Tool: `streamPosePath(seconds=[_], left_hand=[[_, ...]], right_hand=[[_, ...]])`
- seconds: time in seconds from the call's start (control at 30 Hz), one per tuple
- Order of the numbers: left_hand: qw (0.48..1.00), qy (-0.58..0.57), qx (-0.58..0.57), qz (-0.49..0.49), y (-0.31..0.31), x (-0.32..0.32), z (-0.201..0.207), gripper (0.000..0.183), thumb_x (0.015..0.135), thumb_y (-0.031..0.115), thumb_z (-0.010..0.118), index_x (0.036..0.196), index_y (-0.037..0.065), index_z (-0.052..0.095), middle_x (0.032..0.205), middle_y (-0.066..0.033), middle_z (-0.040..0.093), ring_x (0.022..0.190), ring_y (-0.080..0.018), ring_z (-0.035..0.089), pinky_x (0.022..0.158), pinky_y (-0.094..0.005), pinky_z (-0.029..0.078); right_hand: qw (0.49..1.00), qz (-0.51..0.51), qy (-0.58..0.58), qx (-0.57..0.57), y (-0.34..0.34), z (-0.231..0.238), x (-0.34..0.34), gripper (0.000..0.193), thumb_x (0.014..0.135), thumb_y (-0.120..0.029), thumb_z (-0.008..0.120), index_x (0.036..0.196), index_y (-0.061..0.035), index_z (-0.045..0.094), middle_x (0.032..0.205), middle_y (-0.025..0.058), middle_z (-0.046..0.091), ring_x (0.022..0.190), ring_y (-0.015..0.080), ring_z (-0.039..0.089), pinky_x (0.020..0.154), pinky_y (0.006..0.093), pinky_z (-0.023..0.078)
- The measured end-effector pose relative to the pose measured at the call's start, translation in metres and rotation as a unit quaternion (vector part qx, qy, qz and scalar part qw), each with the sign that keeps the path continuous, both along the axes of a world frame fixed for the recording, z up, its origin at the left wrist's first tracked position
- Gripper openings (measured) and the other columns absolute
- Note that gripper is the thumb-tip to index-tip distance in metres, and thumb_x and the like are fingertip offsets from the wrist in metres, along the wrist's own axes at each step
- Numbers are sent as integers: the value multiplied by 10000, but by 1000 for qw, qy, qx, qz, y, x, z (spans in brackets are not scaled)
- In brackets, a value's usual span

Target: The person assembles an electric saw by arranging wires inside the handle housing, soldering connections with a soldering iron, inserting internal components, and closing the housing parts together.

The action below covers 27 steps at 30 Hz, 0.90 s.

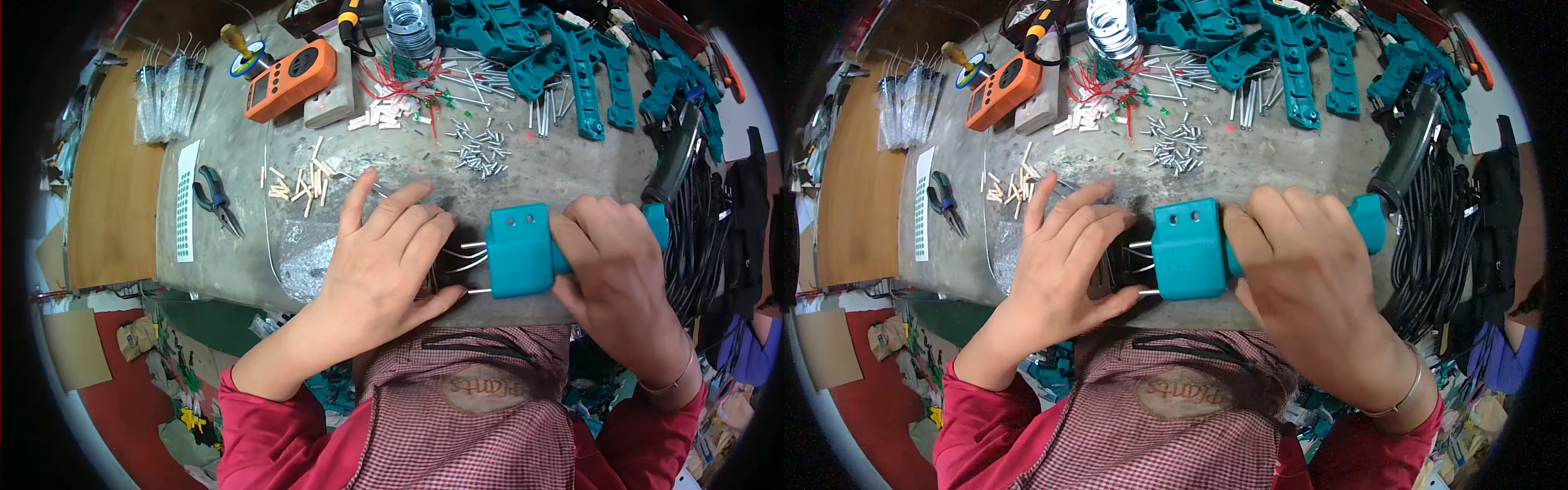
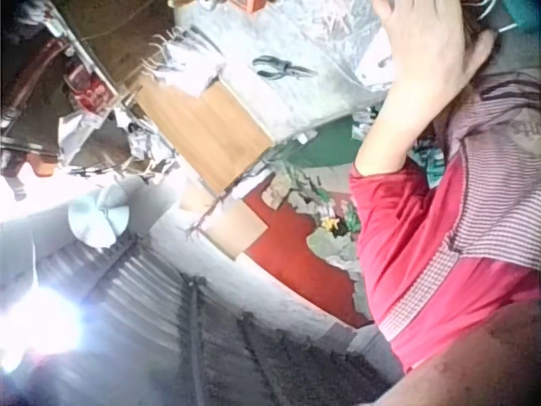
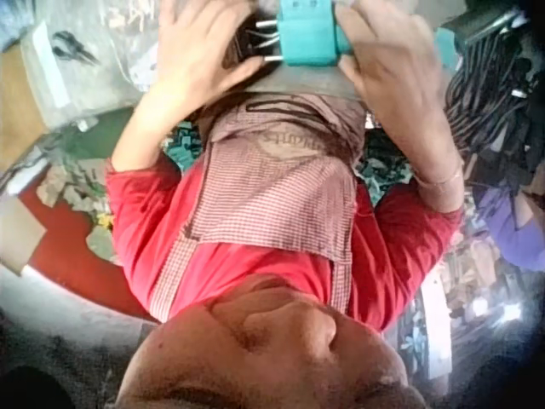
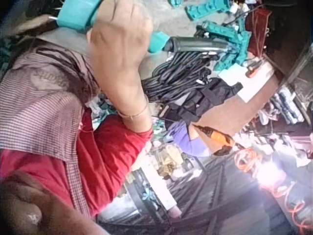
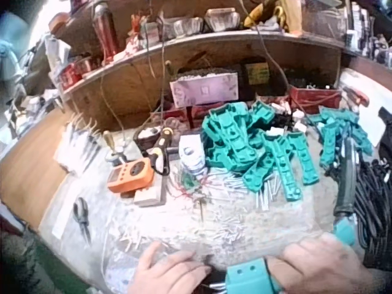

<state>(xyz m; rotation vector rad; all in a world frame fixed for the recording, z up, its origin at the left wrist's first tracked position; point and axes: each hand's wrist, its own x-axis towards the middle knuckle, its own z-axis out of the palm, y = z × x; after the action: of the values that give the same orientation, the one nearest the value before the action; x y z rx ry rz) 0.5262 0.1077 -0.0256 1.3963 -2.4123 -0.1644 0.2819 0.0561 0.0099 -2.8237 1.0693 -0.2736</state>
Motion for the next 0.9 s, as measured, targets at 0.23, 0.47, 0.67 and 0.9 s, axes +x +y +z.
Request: streamPosePath(seconds=[0.23,0.47,0.67,0.9], left_hand=[[997,67,23,-26,-7,7,-6,906,605,331,865,1357,33,458,1144,-124,613,1177,-299,558,1123,-567,247],[996,58,64,-24,-9,4,-4,975,625,446,840,1406,33,429,1275,-143,567,1218,-322,529,1122,-565,247],[998,16,9,-58,-13,-27,-7,901,680,445,791,1427,83,442,1275,-169,525,1218,-360,507,1106,-579,262],[999,21,11,-35,-4,-23,-10,911,663,325,834,1420,49,409,1182,-157,520,1133,-342,518,1101,-579,259]], right_hand=[[1000,23,5,3,-9,-20,12,453,682,-121,705,1113,-21,610,912,58,515,872,233,535,744,362,392],[998,49,-6,45,-10,-22,19,427,697,-161,698,1092,-23,610,930,64,529,894,234,537,772,366,392],[997,69,24,-1,3,-30,17,256,783,-197,592,977,-41,653,963,80,585,948,239,540,800,373,412],[951,-215,-199,-97,-37,-13,-59,571,694,-256,829,1179,-42,619,972,139,625,878,341,629,771,423,510]])
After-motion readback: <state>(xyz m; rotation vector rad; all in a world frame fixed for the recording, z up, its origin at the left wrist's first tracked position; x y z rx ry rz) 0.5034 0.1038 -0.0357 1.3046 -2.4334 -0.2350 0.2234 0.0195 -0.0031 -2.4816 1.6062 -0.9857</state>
